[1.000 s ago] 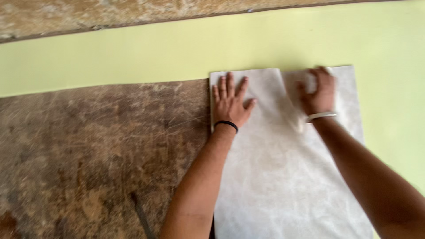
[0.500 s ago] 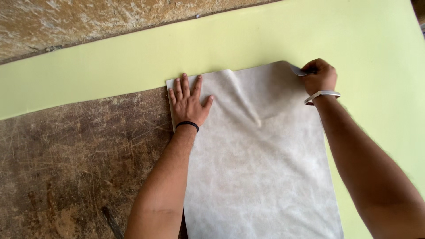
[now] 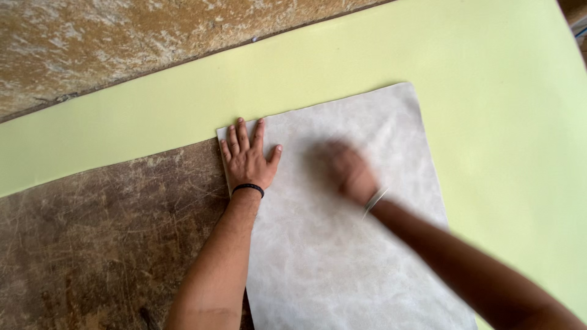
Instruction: The person aligns a white fabric sheet on a yellow foam sheet, sprays adhesive onto the foam, and presses the fabric onto it. They repeat this process with additional sheets, smoothing each layer and trimming excess material with a straight edge. The finished laminated pieces are stacked on the floor.
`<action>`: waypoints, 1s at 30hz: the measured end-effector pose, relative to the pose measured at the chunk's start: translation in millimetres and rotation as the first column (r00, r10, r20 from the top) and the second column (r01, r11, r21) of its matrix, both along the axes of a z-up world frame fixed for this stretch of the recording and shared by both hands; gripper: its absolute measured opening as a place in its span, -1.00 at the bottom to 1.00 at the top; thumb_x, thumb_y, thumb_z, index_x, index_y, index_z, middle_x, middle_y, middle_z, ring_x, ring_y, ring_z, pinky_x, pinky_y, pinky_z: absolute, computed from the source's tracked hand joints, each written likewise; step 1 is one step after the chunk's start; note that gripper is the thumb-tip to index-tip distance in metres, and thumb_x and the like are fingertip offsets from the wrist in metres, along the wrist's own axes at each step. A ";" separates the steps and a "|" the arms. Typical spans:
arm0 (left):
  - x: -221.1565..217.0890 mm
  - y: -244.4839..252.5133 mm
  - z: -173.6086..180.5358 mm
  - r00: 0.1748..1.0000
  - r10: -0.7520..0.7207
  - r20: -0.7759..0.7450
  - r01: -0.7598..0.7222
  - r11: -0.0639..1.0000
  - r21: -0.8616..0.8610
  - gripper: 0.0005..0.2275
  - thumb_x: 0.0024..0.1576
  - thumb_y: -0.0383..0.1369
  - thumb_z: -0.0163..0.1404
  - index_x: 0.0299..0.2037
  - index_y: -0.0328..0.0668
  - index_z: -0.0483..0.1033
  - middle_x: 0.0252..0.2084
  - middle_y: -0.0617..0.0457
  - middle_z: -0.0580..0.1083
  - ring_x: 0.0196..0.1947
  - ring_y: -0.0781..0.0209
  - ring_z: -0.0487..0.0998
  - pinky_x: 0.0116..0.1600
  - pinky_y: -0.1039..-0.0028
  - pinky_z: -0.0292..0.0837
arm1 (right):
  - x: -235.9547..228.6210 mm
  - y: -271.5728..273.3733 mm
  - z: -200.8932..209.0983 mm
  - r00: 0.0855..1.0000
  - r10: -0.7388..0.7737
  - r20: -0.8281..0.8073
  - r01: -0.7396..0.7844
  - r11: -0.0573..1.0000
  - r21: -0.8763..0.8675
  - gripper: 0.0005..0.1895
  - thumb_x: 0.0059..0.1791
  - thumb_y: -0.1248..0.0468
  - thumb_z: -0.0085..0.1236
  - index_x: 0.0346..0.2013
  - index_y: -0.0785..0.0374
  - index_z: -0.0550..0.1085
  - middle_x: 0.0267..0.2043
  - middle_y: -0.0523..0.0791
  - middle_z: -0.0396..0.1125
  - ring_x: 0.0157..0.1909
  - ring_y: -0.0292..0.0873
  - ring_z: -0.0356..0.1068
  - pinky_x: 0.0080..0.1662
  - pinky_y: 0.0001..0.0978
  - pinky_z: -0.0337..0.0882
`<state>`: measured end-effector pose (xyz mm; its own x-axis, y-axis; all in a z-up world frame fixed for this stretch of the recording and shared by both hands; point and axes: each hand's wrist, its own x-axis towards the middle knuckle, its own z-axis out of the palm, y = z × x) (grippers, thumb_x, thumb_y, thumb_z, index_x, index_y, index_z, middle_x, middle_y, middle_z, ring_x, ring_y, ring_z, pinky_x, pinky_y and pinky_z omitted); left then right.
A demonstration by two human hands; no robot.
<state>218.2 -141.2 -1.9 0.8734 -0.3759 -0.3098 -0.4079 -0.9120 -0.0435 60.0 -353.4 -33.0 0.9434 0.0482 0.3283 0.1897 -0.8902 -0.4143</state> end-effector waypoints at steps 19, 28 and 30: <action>-3.1 1.8 -25.2 0.995 -0.038 0.095 0.032 0.997 0.064 -0.28 0.21 0.30 -0.49 0.54 0.36 -0.35 0.60 -0.07 -0.32 0.57 -0.06 -0.31 0.53 0.02 -0.48 | -140.3 41.0 39.7 0.568 -0.242 -0.787 0.157 0.970 -0.185 -0.07 0.01 -0.40 -0.40 0.52 -0.02 -0.20 0.63 -0.11 -0.45 0.62 -0.07 -0.48 0.47 0.03 -0.46; -62.1 -8.6 -23.5 0.992 -0.082 0.098 0.089 0.993 -0.074 -0.33 0.30 0.15 -0.56 0.55 0.05 -0.34 0.59 -0.17 -0.31 0.57 -0.13 -0.32 0.53 0.01 -0.43 | -358.2 94.7 16.0 0.515 -0.603 -0.610 0.525 0.784 -0.331 0.02 -0.01 -0.45 -0.41 0.51 0.16 -0.15 0.59 -0.02 -0.39 0.59 -0.04 -0.47 0.46 -0.01 -0.44; -121.8 -2.9 -20.2 0.972 -0.216 0.091 0.218 0.976 -0.012 -0.32 0.31 0.17 -0.61 0.55 -0.01 -0.35 0.59 -0.20 -0.32 0.57 -0.17 -0.31 0.53 0.03 -0.42 | -404.1 82.5 16.4 0.393 -0.725 -0.565 0.669 0.647 -0.366 0.02 0.01 -0.42 -0.42 0.52 0.21 -0.16 0.60 0.00 -0.38 0.60 -0.02 -0.46 0.45 -0.02 -0.42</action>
